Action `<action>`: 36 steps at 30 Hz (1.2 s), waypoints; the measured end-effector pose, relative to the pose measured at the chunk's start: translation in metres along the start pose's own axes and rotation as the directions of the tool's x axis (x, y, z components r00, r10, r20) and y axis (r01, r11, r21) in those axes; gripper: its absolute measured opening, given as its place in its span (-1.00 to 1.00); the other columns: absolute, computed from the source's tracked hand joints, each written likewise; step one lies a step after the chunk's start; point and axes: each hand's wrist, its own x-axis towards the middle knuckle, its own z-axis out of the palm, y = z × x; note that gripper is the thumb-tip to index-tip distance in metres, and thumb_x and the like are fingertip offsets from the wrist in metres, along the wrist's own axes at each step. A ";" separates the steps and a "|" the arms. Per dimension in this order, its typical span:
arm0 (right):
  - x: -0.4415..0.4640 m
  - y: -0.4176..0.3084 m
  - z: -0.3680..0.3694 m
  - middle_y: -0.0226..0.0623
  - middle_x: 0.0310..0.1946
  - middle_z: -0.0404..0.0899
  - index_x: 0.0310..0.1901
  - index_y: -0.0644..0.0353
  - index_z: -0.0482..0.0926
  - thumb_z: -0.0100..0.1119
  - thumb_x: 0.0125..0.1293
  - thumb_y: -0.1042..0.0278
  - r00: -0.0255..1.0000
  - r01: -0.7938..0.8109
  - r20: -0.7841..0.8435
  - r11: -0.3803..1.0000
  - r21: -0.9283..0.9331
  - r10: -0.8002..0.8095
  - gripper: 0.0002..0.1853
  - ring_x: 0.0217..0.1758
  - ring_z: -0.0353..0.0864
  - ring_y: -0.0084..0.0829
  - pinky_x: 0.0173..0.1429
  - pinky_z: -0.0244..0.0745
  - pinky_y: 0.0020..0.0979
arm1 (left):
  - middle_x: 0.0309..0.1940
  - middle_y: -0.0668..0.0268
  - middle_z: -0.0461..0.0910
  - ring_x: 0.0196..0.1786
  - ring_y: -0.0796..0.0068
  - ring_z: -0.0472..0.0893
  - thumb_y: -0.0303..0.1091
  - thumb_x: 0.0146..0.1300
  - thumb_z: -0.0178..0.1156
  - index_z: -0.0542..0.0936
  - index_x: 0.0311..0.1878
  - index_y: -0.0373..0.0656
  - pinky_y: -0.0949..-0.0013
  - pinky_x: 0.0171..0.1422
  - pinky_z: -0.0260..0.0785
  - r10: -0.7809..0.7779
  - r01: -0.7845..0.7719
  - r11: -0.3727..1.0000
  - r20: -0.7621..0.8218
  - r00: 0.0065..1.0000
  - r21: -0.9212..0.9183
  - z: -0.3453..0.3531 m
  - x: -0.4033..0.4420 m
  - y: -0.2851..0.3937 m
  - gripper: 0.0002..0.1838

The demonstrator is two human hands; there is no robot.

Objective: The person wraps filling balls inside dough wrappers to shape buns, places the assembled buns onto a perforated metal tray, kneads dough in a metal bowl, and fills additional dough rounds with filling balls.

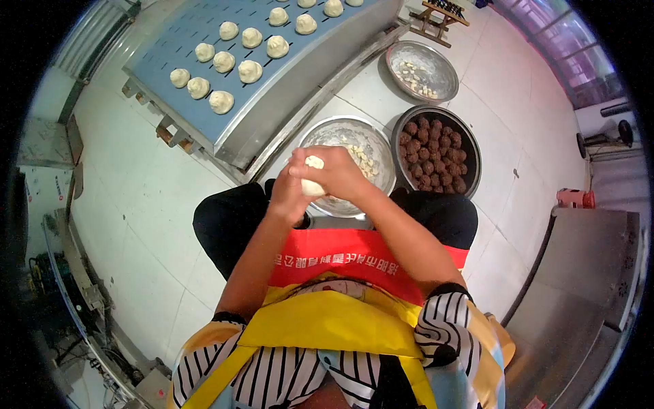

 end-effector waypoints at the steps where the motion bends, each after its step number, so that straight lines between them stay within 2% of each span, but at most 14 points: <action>1: 0.005 0.006 0.003 -0.21 -0.15 0.64 -0.02 0.22 0.59 0.41 0.00 0.07 0.983 0.153 -0.086 0.985 -0.080 -0.160 -0.46 -0.14 0.62 -0.40 -0.02 0.49 -0.40 | 0.03 0.19 0.47 0.06 0.29 0.54 0.20 0.38 -0.11 0.30 0.23 -0.11 0.08 0.03 0.50 0.119 -0.121 0.986 -0.023 0.993 -0.113 0.000 0.006 -0.012 -0.39; 3: 0.011 0.015 0.013 -0.22 -0.17 0.66 -0.05 0.24 0.61 0.40 0.02 0.08 0.854 0.410 -0.225 0.873 -0.264 -0.469 -0.49 -0.15 0.64 -0.40 -0.03 0.50 -0.40 | 0.05 0.20 0.47 0.07 0.30 0.53 0.21 0.37 -0.10 0.32 0.22 -0.11 0.07 0.04 0.48 0.197 -0.197 0.968 -0.017 0.980 -0.154 0.001 0.005 -0.018 -0.39; 6: -0.002 -0.002 0.001 -0.22 -0.22 0.68 -0.22 0.26 0.66 0.39 0.05 0.10 0.869 0.482 -0.093 0.874 -0.060 -0.486 -0.61 -0.18 0.66 -0.39 -0.03 0.51 -0.40 | 0.05 0.20 0.47 0.08 0.29 0.54 0.23 0.35 -0.07 0.32 0.22 -0.12 0.08 0.03 0.50 0.071 -0.067 0.992 0.036 0.997 -0.104 -0.004 0.000 -0.013 -0.37; 9: 0.001 0.009 0.001 -0.24 -0.21 0.68 -0.17 0.24 0.66 0.38 0.07 0.12 0.960 0.273 -0.066 0.962 -0.014 -0.274 -0.62 -0.16 0.66 -0.40 -0.01 0.50 -0.40 | 0.00 0.21 0.49 0.04 0.31 0.56 0.17 0.37 -0.04 0.35 0.18 -0.15 0.13 -0.02 0.54 -0.046 0.046 0.998 0.002 0.999 -0.050 0.005 -0.008 0.002 -0.41; 12: 0.003 0.011 0.008 -0.25 -0.23 0.68 -0.15 0.23 0.66 0.38 0.08 0.11 0.923 0.302 -0.186 0.933 -0.197 -0.338 -0.61 -0.17 0.64 -0.45 -0.03 0.50 -0.42 | -0.01 0.20 0.50 -0.04 0.29 0.61 0.20 0.35 -0.04 0.35 0.18 -0.16 0.08 -0.09 0.58 0.144 -0.162 0.961 -0.096 0.985 -0.224 0.008 0.002 -0.021 -0.39; 13: 0.000 0.011 0.008 -0.25 -0.26 0.68 -0.14 0.23 0.66 0.38 0.09 0.11 0.936 0.313 -0.138 0.945 -0.092 -0.324 -0.60 -0.19 0.64 -0.46 -0.05 0.50 -0.43 | 0.10 0.07 0.43 0.05 0.21 0.56 0.25 0.36 -0.12 0.25 0.24 -0.18 0.03 -0.07 0.57 0.147 -0.153 0.978 -0.053 0.988 -0.142 0.005 0.000 -0.020 -0.32; 17: -0.005 0.012 0.003 -0.23 -0.33 0.67 -0.13 0.23 0.66 0.37 0.11 0.10 0.980 0.198 -0.047 0.974 0.106 -0.194 -0.60 -0.28 0.62 -0.51 -0.15 0.51 -0.44 | 0.06 0.12 0.47 0.07 0.24 0.55 0.25 0.38 -0.20 0.30 0.21 -0.15 0.02 -0.03 0.54 -0.189 0.171 0.968 0.085 0.978 0.184 -0.010 -0.001 0.006 -0.35; 20: 0.007 0.029 0.009 -0.21 -0.37 0.66 -0.10 0.23 0.65 0.35 0.11 0.09 0.968 0.197 -0.151 0.980 -0.023 -0.198 -0.59 -0.32 0.62 -0.45 -0.18 0.51 -0.42 | 0.00 0.10 0.51 0.01 0.24 0.59 0.27 0.37 -0.19 0.33 0.17 -0.20 0.06 -0.06 0.56 0.046 -0.048 0.996 -0.037 0.998 -0.079 -0.001 0.003 -0.020 -0.32; 22: 0.006 0.032 0.011 -0.18 -0.25 0.65 -0.03 0.23 0.61 0.35 0.10 0.10 0.980 0.119 -0.154 0.992 -0.045 -0.124 -0.54 -0.23 0.63 -0.38 -0.11 0.50 -0.39 | -0.03 0.11 0.52 -0.03 0.26 0.61 0.29 0.36 -0.19 0.33 0.16 -0.21 0.11 -0.07 0.57 -0.002 -0.003 0.996 -0.046 0.999 -0.092 0.001 -0.001 -0.015 -0.31; 25: 0.009 0.031 0.007 -0.15 -0.09 0.58 0.08 0.22 0.51 0.38 0.03 0.00 0.741 0.592 -0.146 0.741 -0.318 -0.655 -0.37 -0.06 0.58 -0.23 0.00 0.45 -0.30 | -0.06 0.13 0.53 -0.05 0.29 0.61 0.28 0.37 -0.19 0.35 0.13 -0.20 0.18 -0.07 0.56 0.047 -0.050 0.998 -0.055 0.997 -0.045 -0.008 0.007 -0.018 -0.33; 28: -0.010 0.010 -0.001 -0.13 0.01 0.48 0.09 0.21 0.45 0.38 -0.07 -0.12 0.708 0.405 -0.170 0.592 -0.697 -0.685 -0.26 0.05 0.48 -0.09 0.08 0.38 -0.20 | -0.15 0.19 0.54 -0.11 0.37 0.61 0.20 0.40 -0.14 0.41 0.06 -0.22 0.29 -0.11 0.55 0.177 -0.162 0.980 -0.139 0.974 0.117 -0.018 0.015 -0.018 -0.41; 29: -0.012 0.008 0.001 -0.16 -0.26 0.55 -0.10 0.16 0.51 0.32 -0.06 -0.20 0.699 0.343 -0.206 0.573 -0.744 -0.685 -0.37 -0.17 0.56 -0.11 -0.12 0.47 -0.20 | -0.16 0.19 0.54 -0.12 0.38 0.61 0.18 0.40 -0.13 0.41 0.05 -0.22 0.30 -0.11 0.54 0.233 -0.211 0.966 -0.145 0.962 0.151 -0.020 0.018 -0.021 -0.42; 32: -0.012 0.016 0.006 -0.24 -0.48 0.54 -0.30 0.10 0.49 0.27 0.06 -0.11 0.856 0.148 -0.175 0.554 -0.819 -0.487 -0.58 -0.42 0.57 -0.16 -0.35 0.47 -0.24 | -0.19 0.19 0.54 -0.15 0.41 0.60 0.15 0.41 -0.11 0.43 0.02 -0.23 0.33 -0.11 0.54 0.375 -0.319 0.894 -0.137 0.917 0.314 -0.028 0.028 -0.031 -0.45; 36: -0.004 0.017 0.001 -0.32 -0.63 0.47 -0.45 0.08 0.43 0.21 0.17 0.02 0.664 0.361 -0.099 0.433 -0.826 -0.741 -0.69 -0.57 0.54 -0.21 -0.49 0.42 -0.27 | -0.20 0.17 0.54 -0.14 0.41 0.61 0.24 0.38 -0.15 0.45 0.00 -0.21 0.35 -0.11 0.54 0.503 -0.402 0.795 -0.123 0.855 0.454 -0.025 0.023 -0.029 -0.38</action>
